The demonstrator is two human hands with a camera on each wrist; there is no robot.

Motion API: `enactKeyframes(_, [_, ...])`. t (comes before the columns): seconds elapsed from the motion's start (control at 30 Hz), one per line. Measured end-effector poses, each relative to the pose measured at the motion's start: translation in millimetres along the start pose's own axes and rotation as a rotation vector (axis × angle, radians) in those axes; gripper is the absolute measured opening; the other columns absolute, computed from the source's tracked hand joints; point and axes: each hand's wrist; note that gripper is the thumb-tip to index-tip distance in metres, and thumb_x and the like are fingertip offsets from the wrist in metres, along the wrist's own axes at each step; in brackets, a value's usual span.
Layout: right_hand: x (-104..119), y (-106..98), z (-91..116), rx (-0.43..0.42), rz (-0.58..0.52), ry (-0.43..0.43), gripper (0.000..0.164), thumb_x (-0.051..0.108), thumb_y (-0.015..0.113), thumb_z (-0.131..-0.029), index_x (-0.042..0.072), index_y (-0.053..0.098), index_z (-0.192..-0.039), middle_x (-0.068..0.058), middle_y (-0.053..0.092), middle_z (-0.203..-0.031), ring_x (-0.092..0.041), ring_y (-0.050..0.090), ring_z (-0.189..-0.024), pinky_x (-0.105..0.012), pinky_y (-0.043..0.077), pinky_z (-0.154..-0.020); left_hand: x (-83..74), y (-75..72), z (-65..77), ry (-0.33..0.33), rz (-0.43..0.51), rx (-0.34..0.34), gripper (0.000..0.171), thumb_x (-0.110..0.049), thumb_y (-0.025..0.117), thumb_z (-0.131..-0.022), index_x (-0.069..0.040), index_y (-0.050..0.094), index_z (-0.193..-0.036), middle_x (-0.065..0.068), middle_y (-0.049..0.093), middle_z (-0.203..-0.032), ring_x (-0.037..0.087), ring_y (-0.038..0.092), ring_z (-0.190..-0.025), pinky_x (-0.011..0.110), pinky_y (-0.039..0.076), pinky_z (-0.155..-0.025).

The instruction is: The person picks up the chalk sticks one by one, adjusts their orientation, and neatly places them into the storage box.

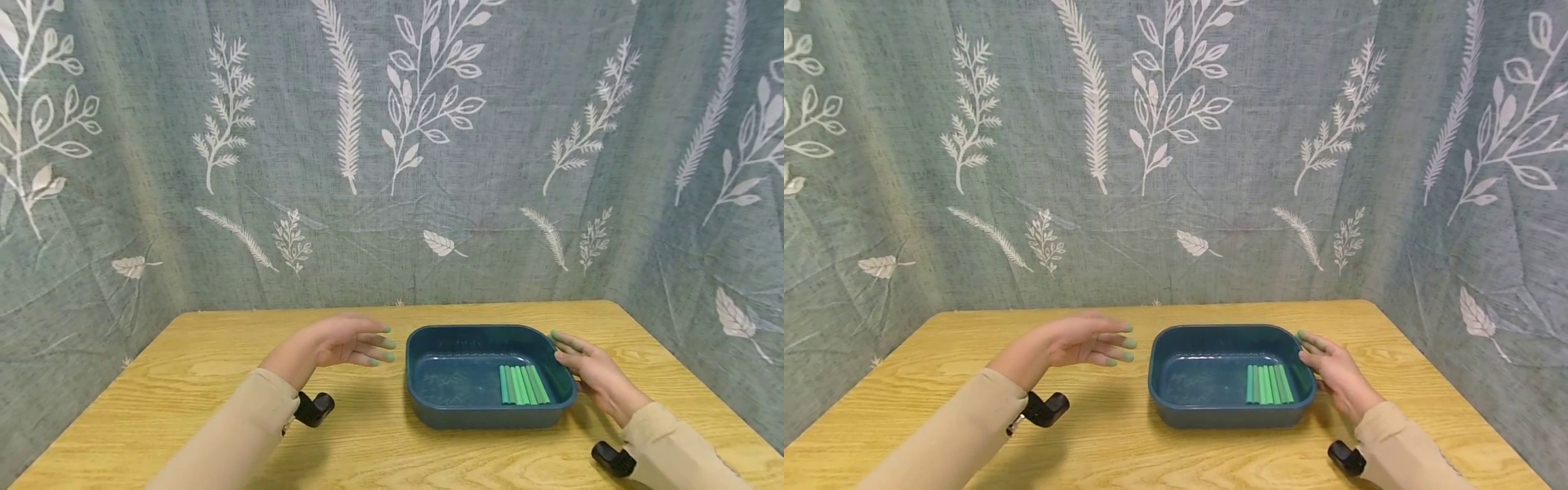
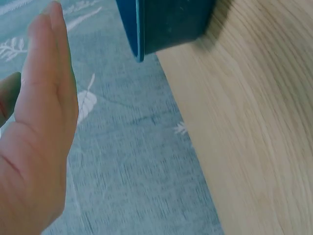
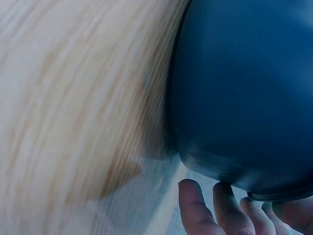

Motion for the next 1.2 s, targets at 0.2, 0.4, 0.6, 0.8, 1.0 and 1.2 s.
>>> enactKeyframes(0.2, [0, 0, 1, -0.001, -0.014, -0.004, 0.059, 0.01, 0.038, -0.106, -0.002, 0.006, -0.154, -0.028, 0.004, -0.157, -0.048, 0.015, -0.14, -0.028, 0.054, -0.08, 9.6, -12.0, 15.0, 0.019, 0.0, -0.029, 0.054, -0.016, 0.04, -0.106, 0.012, 0.02, -0.148, 0.034, 0.045, -0.138, 0.032, 0.063, -0.111, 0.028, 0.057, -0.081])
enactKeyframes(0.4, [0, -1, 2, -0.003, -0.018, -0.005, 0.059, 0.009, 0.038, -0.106, -0.002, 0.005, -0.154, -0.028, 0.004, -0.156, -0.049, 0.015, -0.14, -0.029, 0.055, -0.077, 19.6, -22.1, 24.0, 0.032, 0.006, -0.049, 0.056, -0.017, 0.04, -0.106, 0.013, 0.017, -0.148, 0.034, 0.044, -0.139, 0.036, 0.059, -0.116, 0.03, 0.057, -0.084])
enactKeyframes(0.6, [-1, -1, 1, -0.008, -0.007, -0.003, 0.059, 0.01, 0.039, -0.106, -0.001, 0.007, -0.154, -0.028, 0.005, -0.156, -0.048, 0.016, -0.14, -0.029, 0.055, -0.079, 27.8, -34.6, 35.0, 0.042, 0.011, -0.057, 0.06, -0.019, 0.041, -0.106, 0.014, 0.013, -0.148, 0.037, 0.035, -0.143, 0.036, 0.058, -0.118, 0.03, 0.056, -0.086])
enactKeyframes(0.8, [-3, 0, 0, 0.007, -0.003, -0.006, 0.06, 0.01, 0.04, -0.106, -0.002, 0.006, -0.154, -0.027, 0.005, -0.157, -0.049, 0.015, -0.14, -0.032, 0.053, -0.084, 34.5, -52.4, 51.5, 0.046, 0.007, -0.081, 0.064, -0.021, 0.041, -0.106, 0.015, 0.008, -0.148, 0.039, 0.03, -0.145, 0.032, 0.06, -0.116, 0.034, 0.054, -0.091])
enactKeyframes(1.0, [-3, -1, 1, 0.014, 0.017, -0.015, 0.062, 0.011, 0.041, -0.105, -0.002, 0.007, -0.154, -0.027, 0.005, -0.157, -0.05, 0.011, -0.141, -0.047, 0.046, -0.098, 39.0, -64.7, 62.5, 0.04, -0.012, -0.096, 0.07, -0.024, 0.042, -0.106, 0.016, 0.002, -0.148, 0.039, 0.028, -0.146, 0.03, 0.061, -0.114, 0.035, 0.054, -0.092])
enactKeyframes(1.2, [-1, -1, 1, 0.017, 0.019, -0.01, 0.062, 0.012, 0.042, -0.105, -0.001, 0.007, -0.154, -0.027, 0.005, -0.157, -0.05, 0.011, -0.14, -0.049, 0.046, -0.098, 45.9, -75.3, 69.7, 0.034, -0.011, -0.113, 0.071, -0.022, 0.042, -0.106, 0.019, 0.0, -0.146, 0.04, 0.026, -0.146, 0.021, 0.065, -0.107, 0.031, 0.055, -0.088])
Point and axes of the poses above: each hand's wrist, its own z-axis away from the middle knuckle, its own y-axis out of the palm, x = y × z
